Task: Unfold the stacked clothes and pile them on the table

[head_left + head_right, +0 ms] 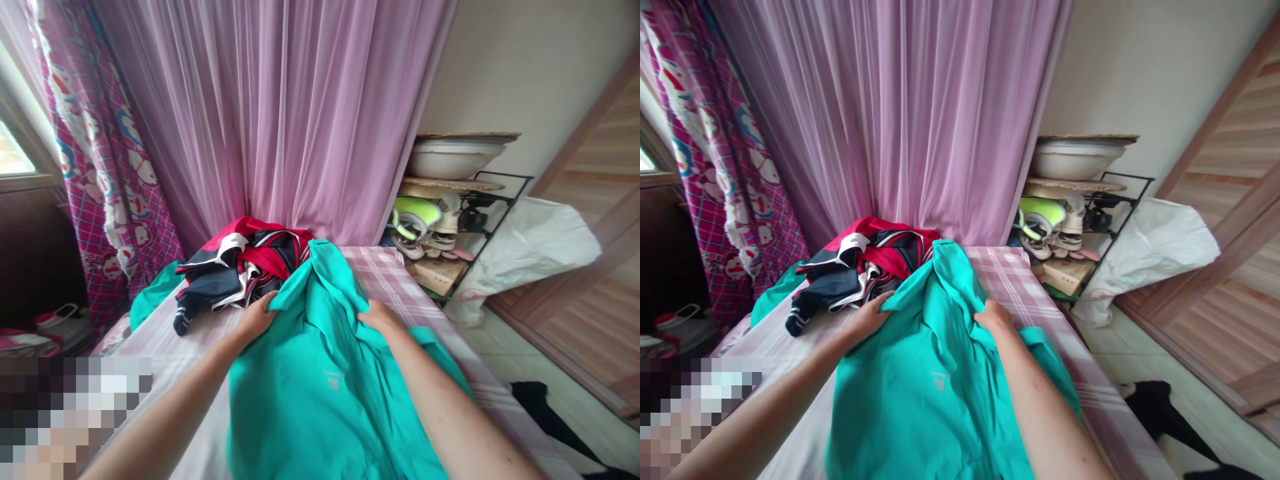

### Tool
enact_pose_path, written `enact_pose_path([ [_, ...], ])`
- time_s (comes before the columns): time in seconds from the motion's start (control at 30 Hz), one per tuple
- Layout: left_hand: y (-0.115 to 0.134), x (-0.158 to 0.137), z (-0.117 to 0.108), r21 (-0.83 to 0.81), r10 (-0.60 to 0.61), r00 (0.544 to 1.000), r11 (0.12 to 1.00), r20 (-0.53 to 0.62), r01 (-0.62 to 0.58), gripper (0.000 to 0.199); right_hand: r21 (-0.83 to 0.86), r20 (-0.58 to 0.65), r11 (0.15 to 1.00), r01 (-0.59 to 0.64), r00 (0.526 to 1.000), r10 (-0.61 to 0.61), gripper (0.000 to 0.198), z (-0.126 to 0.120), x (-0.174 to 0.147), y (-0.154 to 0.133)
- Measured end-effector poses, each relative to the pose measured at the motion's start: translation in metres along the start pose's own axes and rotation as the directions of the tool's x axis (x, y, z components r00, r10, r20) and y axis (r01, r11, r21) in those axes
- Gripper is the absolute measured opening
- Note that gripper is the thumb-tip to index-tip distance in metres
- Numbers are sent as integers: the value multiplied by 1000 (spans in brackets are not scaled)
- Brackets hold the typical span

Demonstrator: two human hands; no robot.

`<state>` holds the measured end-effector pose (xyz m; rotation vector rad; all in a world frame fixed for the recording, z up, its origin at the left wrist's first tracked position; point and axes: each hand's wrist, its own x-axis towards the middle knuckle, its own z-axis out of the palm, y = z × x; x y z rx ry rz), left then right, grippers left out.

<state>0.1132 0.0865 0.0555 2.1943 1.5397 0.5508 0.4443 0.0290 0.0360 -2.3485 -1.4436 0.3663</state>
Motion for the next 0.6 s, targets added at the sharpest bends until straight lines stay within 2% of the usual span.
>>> enact_pose_path([
  [0.07,-4,-7,-14,-298,-31,997,955,-70,9,54,-55,36,997,-50,998,52,38,-12,0,3],
  [0.1,-3,-14,-22,-426,-68,994,904,-86,25,56,-69,18,995,-71,997,72,36,-22,0,3],
  [0.17,-1,-32,-37,-573,-143,987,817,-80,72,68,-101,-89,989,-107,991,98,41,-50,0,-2],
  [0.23,2,-58,-48,-633,-177,982,768,-70,93,81,-112,-230,989,-93,971,65,45,-80,1,-14],
  [0.3,2,-87,-57,-652,-140,990,752,-9,100,88,-111,-377,994,16,924,-57,45,-108,1,-35],
  [0.33,0,-101,-61,-643,-85,995,759,55,100,88,-109,-451,989,96,882,-136,44,-119,1,-47],
  [0.4,-9,-126,-66,-586,29,990,808,138,58,84,-94,-574,954,286,767,-287,42,-133,1,-71],
  [0.47,-23,-142,-71,-511,94,982,859,164,3,87,-40,-645,881,472,661,-383,40,-139,1,-90],
  [0.53,-36,-146,-75,-455,92,986,890,137,-20,96,67,-666,790,609,617,-419,38,-139,0,-102],
  [0.6,-44,-138,-80,-399,68,997,916,48,-43,99,181,-639,698,692,623,-451,36,-138,-3,-107],
])
